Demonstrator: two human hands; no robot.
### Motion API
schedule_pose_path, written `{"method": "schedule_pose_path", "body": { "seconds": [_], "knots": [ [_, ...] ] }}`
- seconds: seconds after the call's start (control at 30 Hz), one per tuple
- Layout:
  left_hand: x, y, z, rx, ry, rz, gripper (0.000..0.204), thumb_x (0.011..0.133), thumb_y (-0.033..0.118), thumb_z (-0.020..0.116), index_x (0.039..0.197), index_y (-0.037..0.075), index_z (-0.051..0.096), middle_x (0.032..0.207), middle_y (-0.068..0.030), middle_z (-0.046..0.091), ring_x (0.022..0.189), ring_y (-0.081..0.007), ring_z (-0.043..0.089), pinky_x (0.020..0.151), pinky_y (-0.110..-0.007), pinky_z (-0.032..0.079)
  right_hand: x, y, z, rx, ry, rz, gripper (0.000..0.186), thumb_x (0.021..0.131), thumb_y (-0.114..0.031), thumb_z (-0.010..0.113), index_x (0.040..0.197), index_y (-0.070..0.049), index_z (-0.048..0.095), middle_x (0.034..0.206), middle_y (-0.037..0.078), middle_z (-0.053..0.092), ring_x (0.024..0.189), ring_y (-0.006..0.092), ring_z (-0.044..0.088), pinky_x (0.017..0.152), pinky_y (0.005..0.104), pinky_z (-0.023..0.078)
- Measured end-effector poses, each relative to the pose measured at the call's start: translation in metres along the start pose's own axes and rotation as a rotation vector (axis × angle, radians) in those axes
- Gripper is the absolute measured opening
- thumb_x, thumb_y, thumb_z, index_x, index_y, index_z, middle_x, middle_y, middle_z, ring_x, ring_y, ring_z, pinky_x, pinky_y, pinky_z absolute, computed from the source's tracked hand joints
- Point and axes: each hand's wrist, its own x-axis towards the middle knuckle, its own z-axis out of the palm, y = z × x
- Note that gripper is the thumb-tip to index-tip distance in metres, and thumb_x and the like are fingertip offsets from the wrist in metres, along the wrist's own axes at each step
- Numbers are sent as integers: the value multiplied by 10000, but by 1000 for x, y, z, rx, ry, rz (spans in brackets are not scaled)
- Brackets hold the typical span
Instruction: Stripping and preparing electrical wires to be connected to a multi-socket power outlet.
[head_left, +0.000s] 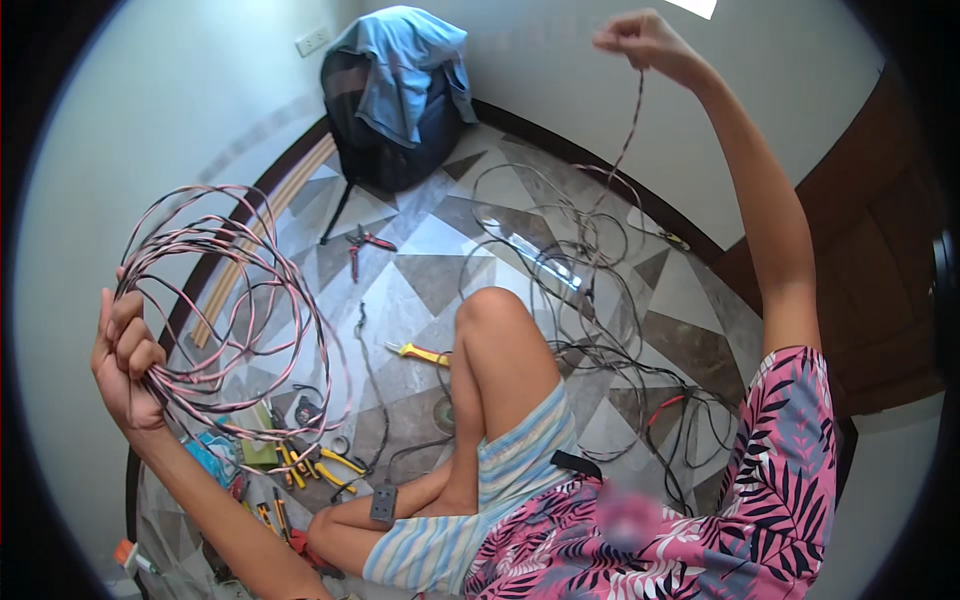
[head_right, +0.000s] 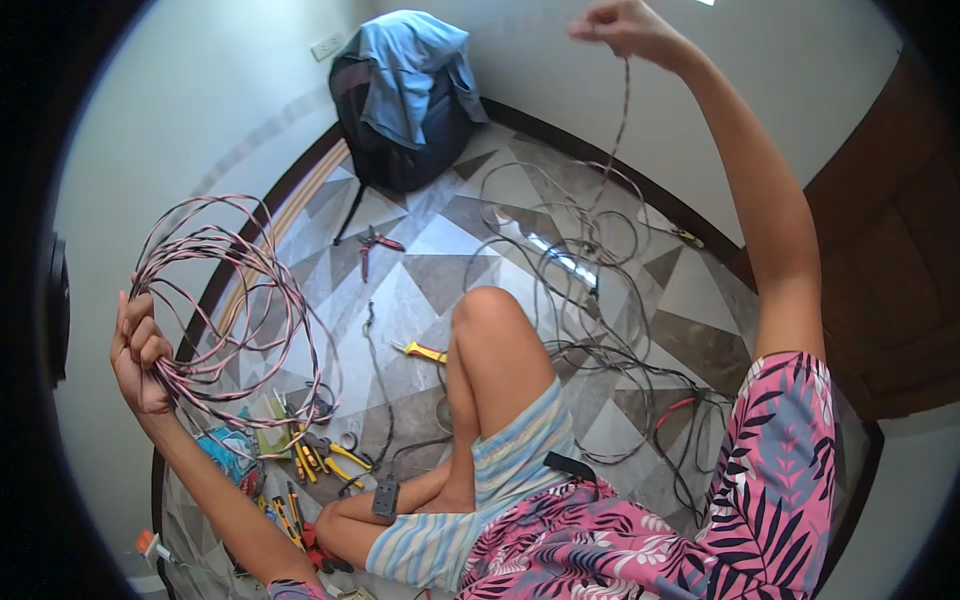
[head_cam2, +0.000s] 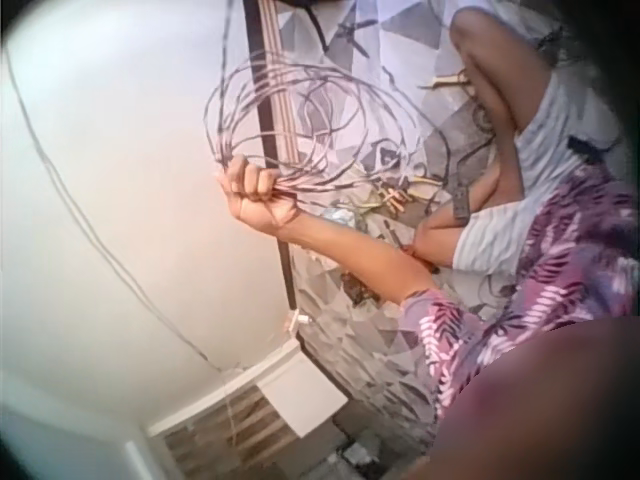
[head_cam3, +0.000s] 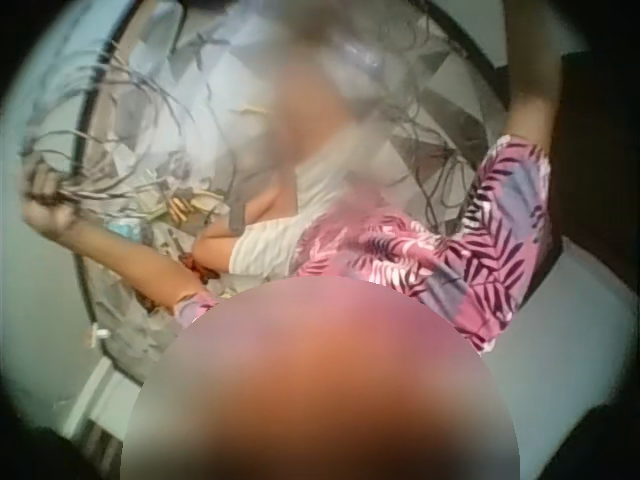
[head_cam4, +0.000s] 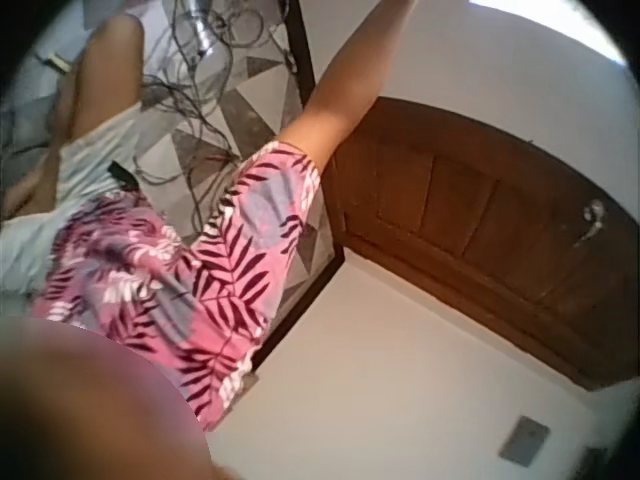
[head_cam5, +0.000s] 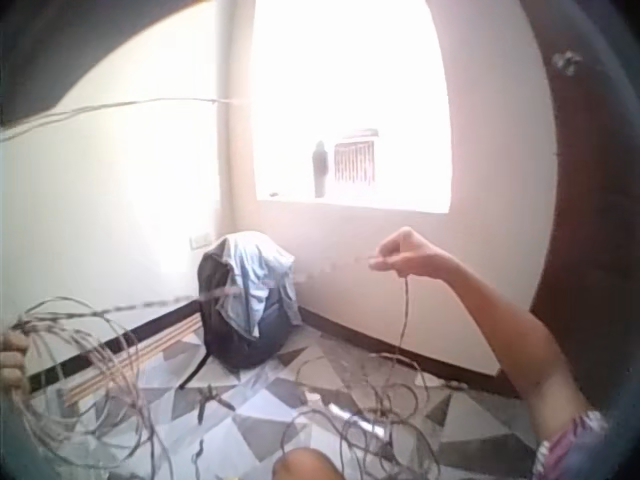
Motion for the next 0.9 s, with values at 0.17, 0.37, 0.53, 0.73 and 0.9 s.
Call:
{"method": "schedule_pose_path", "body": {
  "seconds": [0.17, 0.37, 0.53, 0.73, 0.9],
  "knots": [
    [-43, 70, -13, -355, 60, 26, 258, 1075, 160, 373, 851, 34, 402, 689, 9, 264, 511, -86, 212, 471, -247, 222, -30, 84, 75, -301, -368, -141, 127, 816, -122, 682, 733, -27, 667, 613, 15, 612, 584, 123, 580, 545, 304, 469],
    [-122, 112, -21, 229, 392, 400, 192, 987, 51, 499, 815, 81, 419, 684, 31, 341, 560, -72, 309, 510, -229, 291, -43, 86, 118, 232, -335, 72, 343, 901, -360, 697, 862, -19, 691, 687, -19, 552, 667, 73, 511, 633, 255, 436],
    [-153, 77, -2, 346, 566, 373, 200, 989, 212, 596, 881, 79, 493, 802, -4, 509, 604, -45, 423, 538, -203, 387, 9, -77, 102, 178, -32, -101, 265, 906, -253, 711, 949, 8, 721, 649, -32, 544, 611, 47, 460, 539, 235, 386],
    [-163, 27, 12, 415, 584, 293, 195, 976, 253, 628, 940, 88, 530, 833, 7, 513, 668, -54, 493, 580, -217, 454, -18, -271, 154, -64, -550, -741, 281, 864, -322, 741, 826, -44, 729, 665, 28, 616, 609, 122, 570, 644, 297, 460],
    [-133, -34, 40, 358, 555, 140, 215, 979, 248, 606, 1085, 71, 543, 857, -54, 623, 734, -180, 681, 669, -309, 586, -4, -362, 228, 355, -857, -1088, 233, 845, -205, 768, 853, 26, 737, 645, 69, 654, 540, 114, 554, 506, 285, 433]
  ]
}}
